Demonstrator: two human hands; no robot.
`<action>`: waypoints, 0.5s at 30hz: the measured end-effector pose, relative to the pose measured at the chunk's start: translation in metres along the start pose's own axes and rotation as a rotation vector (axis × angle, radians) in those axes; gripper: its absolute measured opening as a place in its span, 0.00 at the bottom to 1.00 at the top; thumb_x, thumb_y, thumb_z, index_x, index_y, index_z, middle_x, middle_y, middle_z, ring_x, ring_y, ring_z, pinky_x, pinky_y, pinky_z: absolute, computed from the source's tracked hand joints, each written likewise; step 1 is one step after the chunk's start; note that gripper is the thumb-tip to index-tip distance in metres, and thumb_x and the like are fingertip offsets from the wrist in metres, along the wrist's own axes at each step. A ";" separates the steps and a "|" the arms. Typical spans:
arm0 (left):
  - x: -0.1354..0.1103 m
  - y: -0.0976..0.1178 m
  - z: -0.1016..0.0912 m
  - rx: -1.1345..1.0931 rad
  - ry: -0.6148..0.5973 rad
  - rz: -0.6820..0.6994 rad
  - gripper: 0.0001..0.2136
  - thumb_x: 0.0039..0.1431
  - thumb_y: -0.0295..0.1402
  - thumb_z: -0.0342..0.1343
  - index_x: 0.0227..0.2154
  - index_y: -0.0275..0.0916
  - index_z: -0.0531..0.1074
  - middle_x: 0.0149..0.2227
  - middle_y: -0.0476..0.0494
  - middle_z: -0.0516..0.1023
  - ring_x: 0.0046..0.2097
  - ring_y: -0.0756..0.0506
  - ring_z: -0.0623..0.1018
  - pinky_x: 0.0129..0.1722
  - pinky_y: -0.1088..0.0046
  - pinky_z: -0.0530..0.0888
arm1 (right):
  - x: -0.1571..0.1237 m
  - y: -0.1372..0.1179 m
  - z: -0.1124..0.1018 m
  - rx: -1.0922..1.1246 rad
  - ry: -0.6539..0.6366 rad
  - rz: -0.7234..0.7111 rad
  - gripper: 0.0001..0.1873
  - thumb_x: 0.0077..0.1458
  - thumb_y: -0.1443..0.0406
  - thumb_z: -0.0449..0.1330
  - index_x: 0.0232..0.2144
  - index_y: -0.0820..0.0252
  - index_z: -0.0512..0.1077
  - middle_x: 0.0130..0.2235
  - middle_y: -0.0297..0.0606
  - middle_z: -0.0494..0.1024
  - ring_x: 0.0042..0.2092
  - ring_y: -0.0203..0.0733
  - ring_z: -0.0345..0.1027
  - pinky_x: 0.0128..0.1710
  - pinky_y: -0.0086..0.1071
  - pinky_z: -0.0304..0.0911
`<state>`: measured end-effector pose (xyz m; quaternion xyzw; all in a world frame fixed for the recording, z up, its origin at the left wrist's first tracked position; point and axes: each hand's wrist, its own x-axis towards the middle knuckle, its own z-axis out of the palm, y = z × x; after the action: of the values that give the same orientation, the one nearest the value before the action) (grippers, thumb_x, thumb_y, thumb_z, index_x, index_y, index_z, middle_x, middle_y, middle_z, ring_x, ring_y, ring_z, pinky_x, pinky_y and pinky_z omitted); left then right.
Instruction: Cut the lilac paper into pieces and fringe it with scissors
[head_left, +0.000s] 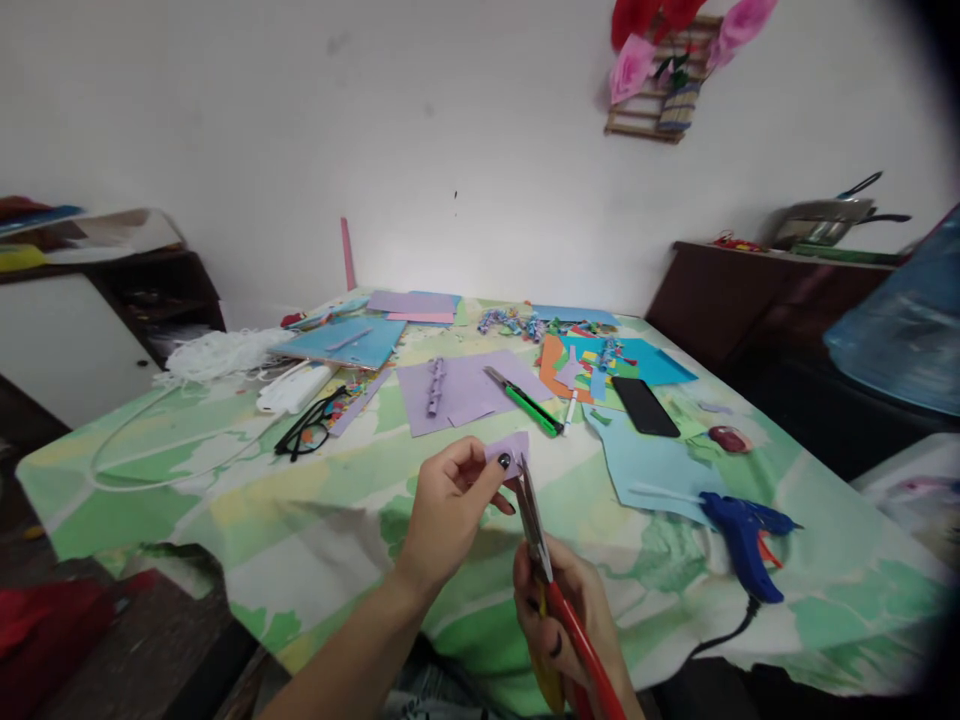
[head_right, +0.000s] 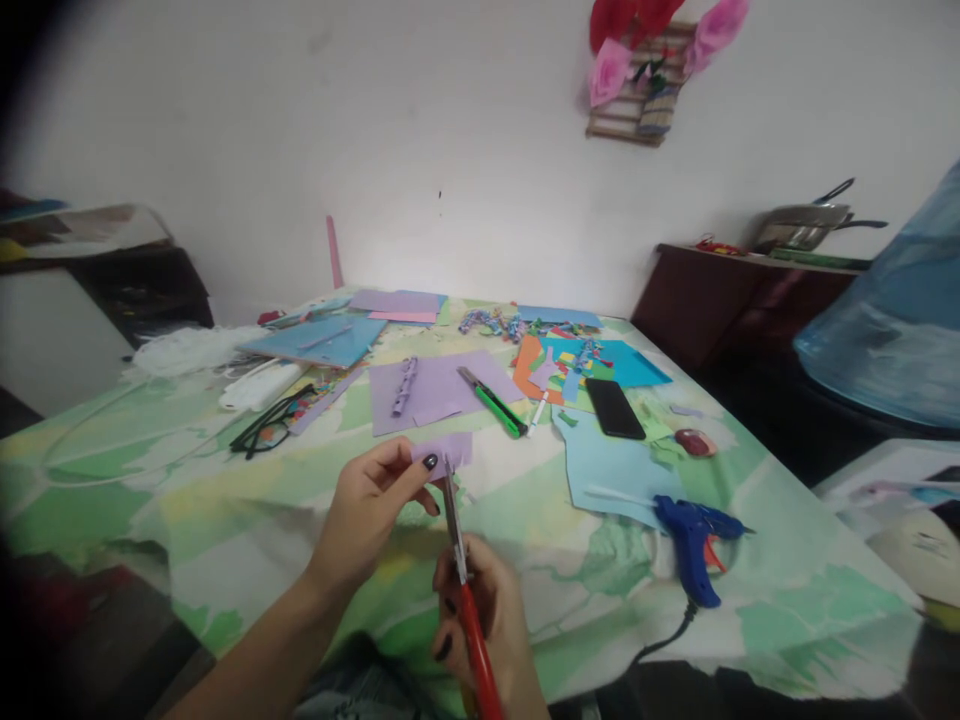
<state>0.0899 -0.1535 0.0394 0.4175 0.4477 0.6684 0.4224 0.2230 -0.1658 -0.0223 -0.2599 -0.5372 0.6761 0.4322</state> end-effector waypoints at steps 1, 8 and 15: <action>0.000 -0.001 0.000 -0.003 0.003 0.005 0.12 0.47 0.36 0.62 0.18 0.37 0.67 0.20 0.50 0.71 0.21 0.52 0.72 0.20 0.77 0.72 | 0.000 -0.001 0.000 -0.013 -0.011 -0.015 0.35 0.26 0.38 0.67 0.23 0.58 0.64 0.21 0.25 0.55 0.18 0.27 0.42 0.12 0.21 0.44; 0.000 -0.004 -0.002 -0.023 -0.021 -0.013 0.09 0.48 0.34 0.61 0.19 0.36 0.70 0.21 0.51 0.71 0.20 0.53 0.72 0.21 0.78 0.73 | -0.002 0.002 -0.005 -0.009 -0.034 -0.051 0.33 0.32 0.39 0.66 0.24 0.58 0.63 0.21 0.25 0.54 0.19 0.27 0.42 0.13 0.22 0.43; 0.000 -0.008 -0.004 -0.051 -0.036 -0.050 0.08 0.48 0.32 0.62 0.20 0.34 0.72 0.21 0.50 0.70 0.23 0.53 0.71 0.22 0.78 0.73 | -0.005 0.010 -0.010 0.004 -0.005 -0.068 0.30 0.35 0.41 0.67 0.26 0.59 0.66 0.23 0.27 0.56 0.21 0.29 0.44 0.16 0.23 0.43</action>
<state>0.0877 -0.1521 0.0306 0.4073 0.4330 0.6612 0.4577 0.2304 -0.1652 -0.0350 -0.2391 -0.5455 0.6627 0.4540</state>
